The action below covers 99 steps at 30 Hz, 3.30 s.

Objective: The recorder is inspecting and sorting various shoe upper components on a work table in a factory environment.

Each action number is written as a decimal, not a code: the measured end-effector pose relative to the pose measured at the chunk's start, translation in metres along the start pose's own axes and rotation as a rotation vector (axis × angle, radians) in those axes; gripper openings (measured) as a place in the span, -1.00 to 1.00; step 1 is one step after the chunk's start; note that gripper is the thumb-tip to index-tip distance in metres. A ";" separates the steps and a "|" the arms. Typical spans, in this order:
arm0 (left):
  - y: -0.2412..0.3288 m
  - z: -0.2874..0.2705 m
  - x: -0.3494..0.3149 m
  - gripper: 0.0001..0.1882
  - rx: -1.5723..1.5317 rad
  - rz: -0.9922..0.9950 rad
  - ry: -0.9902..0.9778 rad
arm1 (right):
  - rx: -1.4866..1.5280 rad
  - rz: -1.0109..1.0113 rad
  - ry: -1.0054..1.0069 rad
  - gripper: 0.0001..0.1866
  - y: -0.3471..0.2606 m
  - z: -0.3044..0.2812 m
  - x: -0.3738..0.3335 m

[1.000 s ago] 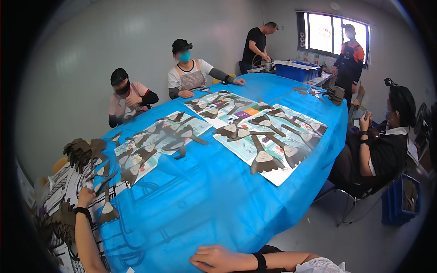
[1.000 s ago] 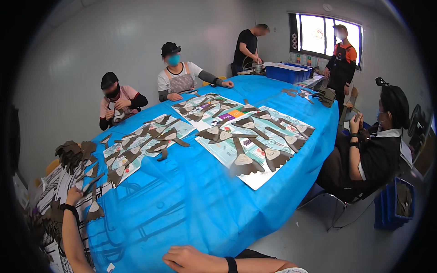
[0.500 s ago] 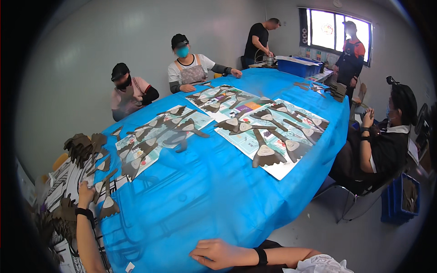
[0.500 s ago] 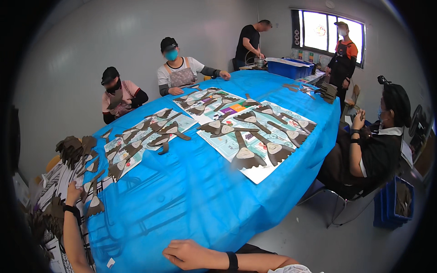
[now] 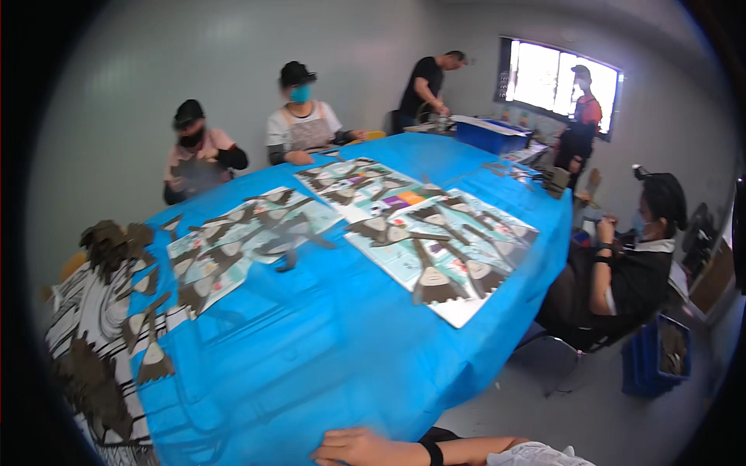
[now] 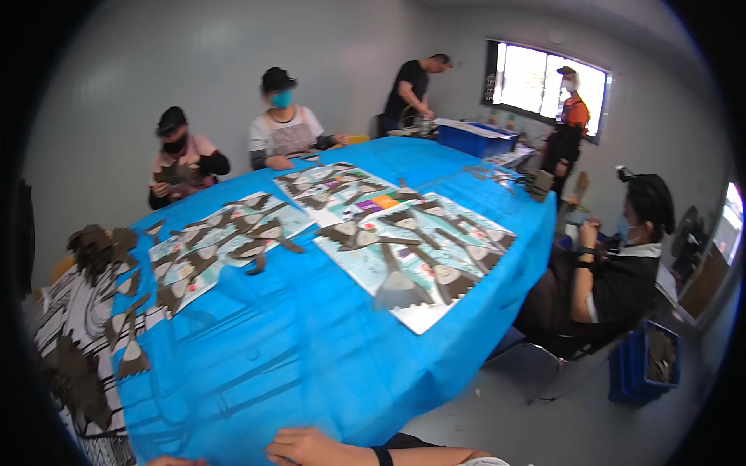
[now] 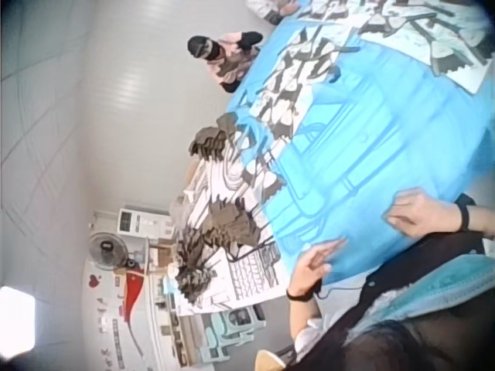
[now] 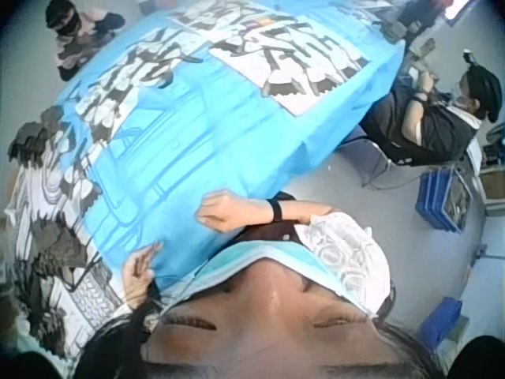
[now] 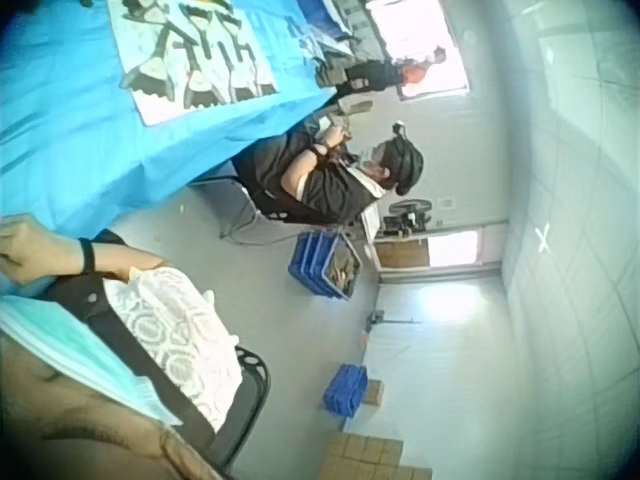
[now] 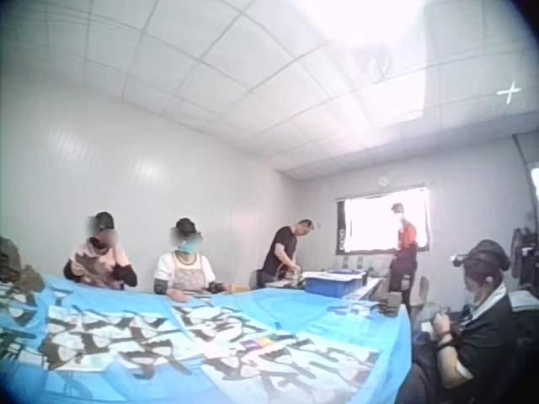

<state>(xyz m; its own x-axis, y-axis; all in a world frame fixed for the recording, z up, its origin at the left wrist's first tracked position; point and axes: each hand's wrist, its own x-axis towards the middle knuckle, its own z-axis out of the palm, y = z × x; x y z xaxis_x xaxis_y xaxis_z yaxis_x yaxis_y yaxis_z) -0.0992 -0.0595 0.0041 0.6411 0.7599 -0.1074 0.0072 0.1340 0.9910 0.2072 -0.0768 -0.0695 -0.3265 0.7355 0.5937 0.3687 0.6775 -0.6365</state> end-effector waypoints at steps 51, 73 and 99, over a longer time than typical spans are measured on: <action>-0.090 0.129 0.089 -0.85 0.683 0.564 0.212 | 0.312 0.392 0.019 -0.75 0.035 -0.028 -0.017; -0.099 0.134 0.095 -0.45 1.210 1.063 0.205 | 0.459 -0.411 -0.520 -0.54 -0.015 0.005 0.008; -0.119 0.126 0.086 -0.49 1.297 1.061 0.202 | 0.996 -0.331 -0.774 -0.55 0.031 0.021 -0.027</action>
<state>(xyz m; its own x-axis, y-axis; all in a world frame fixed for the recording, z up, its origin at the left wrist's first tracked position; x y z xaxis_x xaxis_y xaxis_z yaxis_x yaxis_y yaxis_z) 0.0521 -0.0901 -0.1127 0.6759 0.2425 0.6960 0.3153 -0.9487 0.0243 0.2087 -0.0754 -0.1154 -0.8138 0.1220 0.5681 -0.5159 0.2983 -0.8031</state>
